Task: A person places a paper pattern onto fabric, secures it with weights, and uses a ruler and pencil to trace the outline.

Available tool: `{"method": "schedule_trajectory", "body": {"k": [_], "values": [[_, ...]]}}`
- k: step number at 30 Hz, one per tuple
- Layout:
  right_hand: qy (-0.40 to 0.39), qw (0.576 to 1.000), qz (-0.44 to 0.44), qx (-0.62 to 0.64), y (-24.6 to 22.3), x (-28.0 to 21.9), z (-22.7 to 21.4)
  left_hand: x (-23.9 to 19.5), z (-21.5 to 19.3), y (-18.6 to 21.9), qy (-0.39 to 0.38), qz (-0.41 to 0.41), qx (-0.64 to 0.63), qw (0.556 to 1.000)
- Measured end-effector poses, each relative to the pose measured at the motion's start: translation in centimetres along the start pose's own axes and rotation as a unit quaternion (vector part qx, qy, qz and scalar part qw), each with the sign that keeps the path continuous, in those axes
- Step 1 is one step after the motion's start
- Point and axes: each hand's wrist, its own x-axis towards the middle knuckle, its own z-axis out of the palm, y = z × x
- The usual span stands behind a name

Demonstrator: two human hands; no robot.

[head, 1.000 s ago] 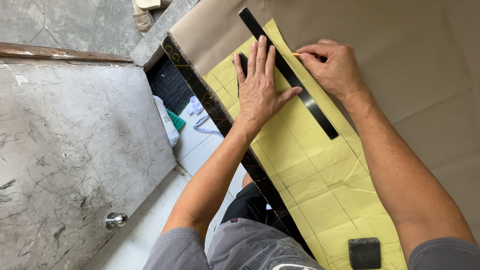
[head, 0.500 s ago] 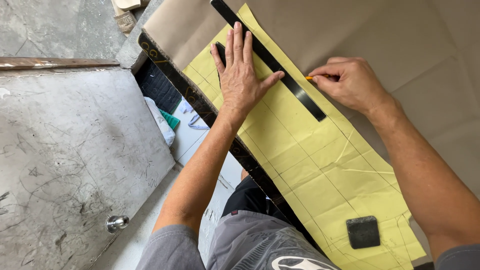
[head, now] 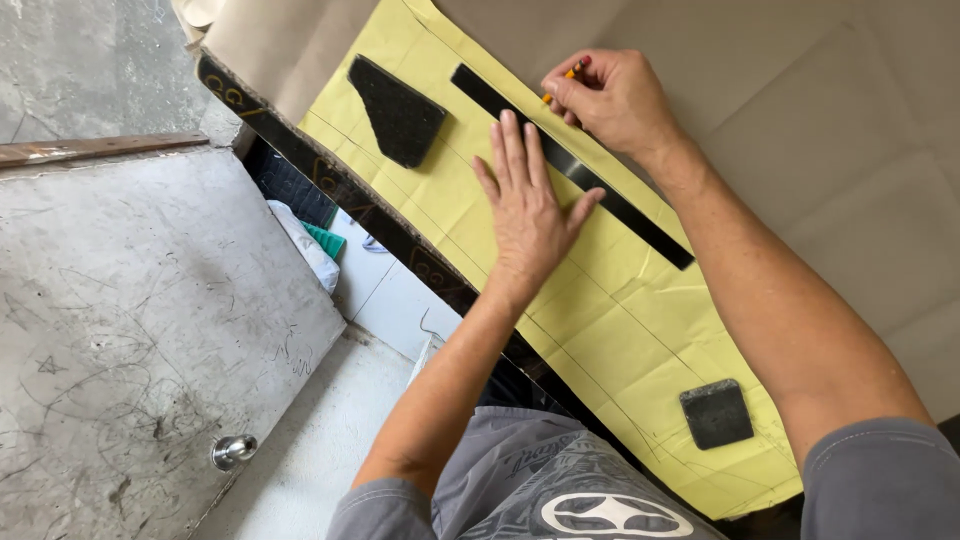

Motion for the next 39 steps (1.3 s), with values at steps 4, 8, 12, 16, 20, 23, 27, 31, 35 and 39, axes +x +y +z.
{"method": "schedule_trajectory", "body": {"k": [4, 8, 12, 16, 20, 23, 27, 31, 35, 39], "values": [[0.015, 1.0, -0.015, -0.018, 0.9, -0.9, -0.3, -2.6, 2.6, 2.3, 0.088, 0.029, -0.071, 0.993], [0.02, 0.998, 0.001, -0.066, 0.2, -3.3, -1.5, -2.8, 2.5, 2.4, 0.077, 0.022, -0.045, 0.996], [0.018, 0.993, 0.034, -0.113, 0.1, -7.8, -3.7, -2.6, 3.2, 2.3, 0.031, 0.012, -0.028, 0.999], [0.0, 0.99, 0.083, -0.117, 1.4, -13.5, -6.4, -2.6, 4.6, 2.1, 0.067, 0.016, -0.064, 0.996], [0.033, 0.992, 0.123, -0.028, 4.6, -17.9, -7.8, -2.4, 5.1, 2.0, 0.049, 0.001, -0.019, 0.999], [0.044, 0.995, 0.065, -0.058, 6.0, -19.1, -8.5, -2.9, 5.4, 2.3, 0.068, 0.004, -0.005, 0.998], [0.04, 0.994, 0.055, -0.081, 6.3, -19.8, -9.1, -7.7, 7.0, 5.4, 0.106, 0.037, -0.073, 0.991], [0.038, 0.998, 0.053, -0.023, 8.3, -19.3, -9.3, -14.0, 8.3, 11.2, 0.1, 0.021, -0.085, 0.991], [0.043, 0.998, 0.031, -0.04, 8.6, -19.3, -9.6, -15.3, 8.6, 14.9, 0.069, 0.028, -0.134, 0.988], [0.027, 1.0, 0.004, -0.016, 9.3, -19.2, -9.8, -13.8, 9.0, 15.5, 0.068, 0.011, -0.125, 0.99]]}}
